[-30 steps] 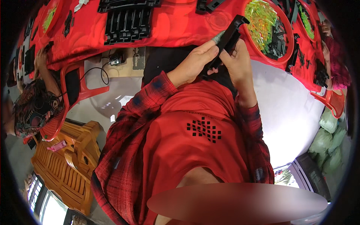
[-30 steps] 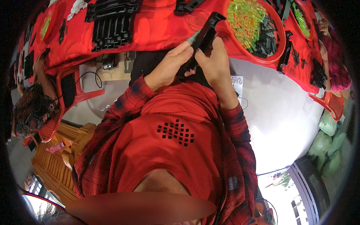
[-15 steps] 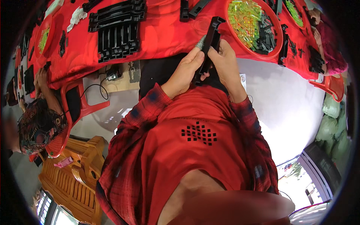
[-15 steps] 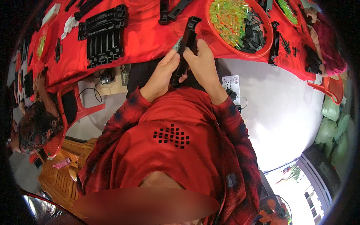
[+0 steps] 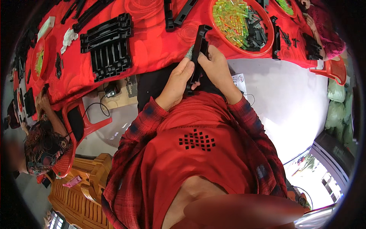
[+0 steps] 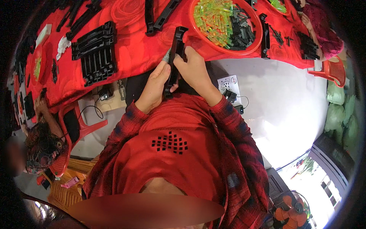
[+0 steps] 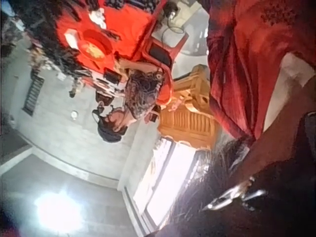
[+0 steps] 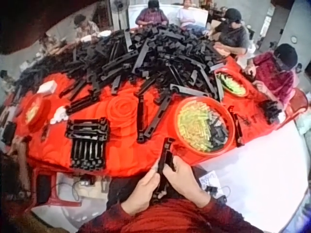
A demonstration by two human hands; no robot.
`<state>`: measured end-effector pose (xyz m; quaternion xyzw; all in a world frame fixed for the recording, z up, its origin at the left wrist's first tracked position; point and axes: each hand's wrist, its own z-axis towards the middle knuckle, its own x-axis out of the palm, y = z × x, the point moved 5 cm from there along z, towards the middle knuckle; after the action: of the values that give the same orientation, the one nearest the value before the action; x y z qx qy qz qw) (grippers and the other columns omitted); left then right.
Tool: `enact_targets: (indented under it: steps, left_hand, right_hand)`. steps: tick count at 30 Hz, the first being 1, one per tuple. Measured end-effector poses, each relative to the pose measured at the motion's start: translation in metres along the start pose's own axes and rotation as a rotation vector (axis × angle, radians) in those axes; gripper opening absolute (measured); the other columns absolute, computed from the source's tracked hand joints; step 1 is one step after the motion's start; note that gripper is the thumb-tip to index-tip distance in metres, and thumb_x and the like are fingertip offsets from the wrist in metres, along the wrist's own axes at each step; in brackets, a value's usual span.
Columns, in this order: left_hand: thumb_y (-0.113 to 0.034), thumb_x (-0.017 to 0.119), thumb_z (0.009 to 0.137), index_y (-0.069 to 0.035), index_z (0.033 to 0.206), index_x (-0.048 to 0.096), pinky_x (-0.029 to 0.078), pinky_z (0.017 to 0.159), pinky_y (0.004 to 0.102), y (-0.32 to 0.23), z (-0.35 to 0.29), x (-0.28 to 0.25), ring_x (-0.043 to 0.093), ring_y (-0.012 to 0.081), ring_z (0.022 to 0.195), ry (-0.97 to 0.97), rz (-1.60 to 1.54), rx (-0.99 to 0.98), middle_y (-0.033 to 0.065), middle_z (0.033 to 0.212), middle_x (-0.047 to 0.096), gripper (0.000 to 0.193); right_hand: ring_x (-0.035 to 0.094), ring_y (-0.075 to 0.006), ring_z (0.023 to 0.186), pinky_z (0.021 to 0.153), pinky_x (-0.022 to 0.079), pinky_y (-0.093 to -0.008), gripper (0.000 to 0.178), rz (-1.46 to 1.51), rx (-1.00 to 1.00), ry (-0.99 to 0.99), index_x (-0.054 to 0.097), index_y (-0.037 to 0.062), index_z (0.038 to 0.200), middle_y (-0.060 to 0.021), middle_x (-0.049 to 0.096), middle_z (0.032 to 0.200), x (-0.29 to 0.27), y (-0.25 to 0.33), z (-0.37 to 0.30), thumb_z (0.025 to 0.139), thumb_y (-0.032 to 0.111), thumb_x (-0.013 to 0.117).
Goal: The person assembles plastic items by picking small inserts from a bowl and fitting them into black plastic housings by hand.
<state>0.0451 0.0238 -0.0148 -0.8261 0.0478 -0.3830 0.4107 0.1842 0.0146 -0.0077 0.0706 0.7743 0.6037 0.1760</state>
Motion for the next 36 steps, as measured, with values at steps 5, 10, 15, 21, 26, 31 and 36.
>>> enact_targets:
  steps: [5, 10, 15, 21, 26, 31, 36]
  left_hand:
    - [-0.031, 0.046, 0.107, -0.010, 0.134, 0.050, 0.045, 0.055, 0.0209, 0.000, 0.000, 0.000, 0.058, 0.0087, 0.065, -0.001, -0.007, -0.045, 0.0029, 0.089, 0.061, 0.035]
    - [-0.031, 0.046, 0.106, -0.010, 0.133, 0.051, 0.045, 0.056, 0.0209, -0.007, 0.003, 0.001, 0.058, 0.0088, 0.066, 0.018, -0.032, -0.029, 0.0028, 0.091, 0.063, 0.034]
    - [-0.033, 0.047, 0.106, -0.009, 0.128, 0.053, 0.045, 0.056, 0.0213, -0.013, 0.005, 0.000, 0.058, 0.0083, 0.068, -0.003, -0.001, -0.043, 0.0020, 0.091, 0.062, 0.033]
    - [-0.035, 0.048, 0.106, -0.010, 0.127, 0.054, 0.044, 0.057, 0.0214, -0.014, 0.010, -0.005, 0.058, 0.0083, 0.068, 0.042, 0.075, -0.028, 0.0016, 0.091, 0.062, 0.033]
    - [-0.034, 0.048, 0.106, -0.009, 0.128, 0.052, 0.044, 0.056, 0.0212, -0.009, 0.013, -0.003, 0.058, 0.0081, 0.069, 0.000, 0.019, -0.076, 0.0018, 0.092, 0.062, 0.034]
    - [-0.033, 0.049, 0.105, -0.008, 0.126, 0.051, 0.043, 0.055, 0.0206, -0.013, 0.017, 0.000, 0.059, 0.0083, 0.068, -0.004, -0.102, -0.061, 0.0033, 0.093, 0.063, 0.033]
    - [-0.030, 0.047, 0.106, -0.008, 0.122, 0.053, 0.044, 0.055, 0.0213, -0.019, 0.013, 0.016, 0.059, 0.0094, 0.068, 0.055, 0.013, -0.078, 0.0045, 0.092, 0.064, 0.028]
  right_hand:
    - [0.058, -0.0087, 0.066, 0.056, 0.048, -0.0249, 0.012, 0.026, 0.035, 0.123, 0.055, 0.0001, 0.103, -0.0026, 0.061, 0.083, 0.002, -0.005, 0.000, 0.097, 0.011, 0.055]
    - [0.058, -0.0142, 0.067, 0.057, 0.048, -0.0317, 0.016, 0.243, 0.068, 0.133, 0.053, -0.0019, 0.094, -0.0077, 0.058, 0.079, 0.003, 0.015, -0.003, 0.090, 0.011, 0.060]
    - [0.059, -0.0119, 0.072, 0.060, 0.049, -0.0289, 0.018, 0.363, 0.145, 0.121, 0.056, -0.0031, 0.103, -0.0056, 0.061, 0.086, 0.006, 0.018, 0.005, 0.090, 0.009, 0.060]
    - [0.057, -0.0093, 0.080, 0.067, 0.050, -0.0265, 0.019, 0.396, 0.090, 0.098, 0.056, -0.0025, 0.105, -0.0036, 0.061, 0.092, 0.007, 0.024, 0.008, 0.092, 0.010, 0.060]
    - [0.058, -0.0109, 0.078, 0.068, 0.051, -0.0279, 0.020, 0.342, 0.136, 0.126, 0.055, -0.0010, 0.107, -0.0049, 0.061, 0.093, 0.004, 0.018, 0.010, 0.092, 0.011, 0.061]
    - [0.065, -0.0173, 0.077, 0.069, 0.052, -0.0314, 0.028, -0.285, -0.044, 0.135, 0.055, -0.0018, 0.109, -0.0115, 0.064, 0.092, -0.016, 0.033, 0.008, 0.088, 0.013, 0.066]
    - [0.069, -0.0245, 0.079, 0.073, 0.053, -0.0357, 0.040, -0.270, 0.030, 0.325, 0.054, -0.0036, 0.115, -0.0167, 0.064, 0.094, -0.038, 0.056, 0.006, 0.085, 0.019, 0.069]
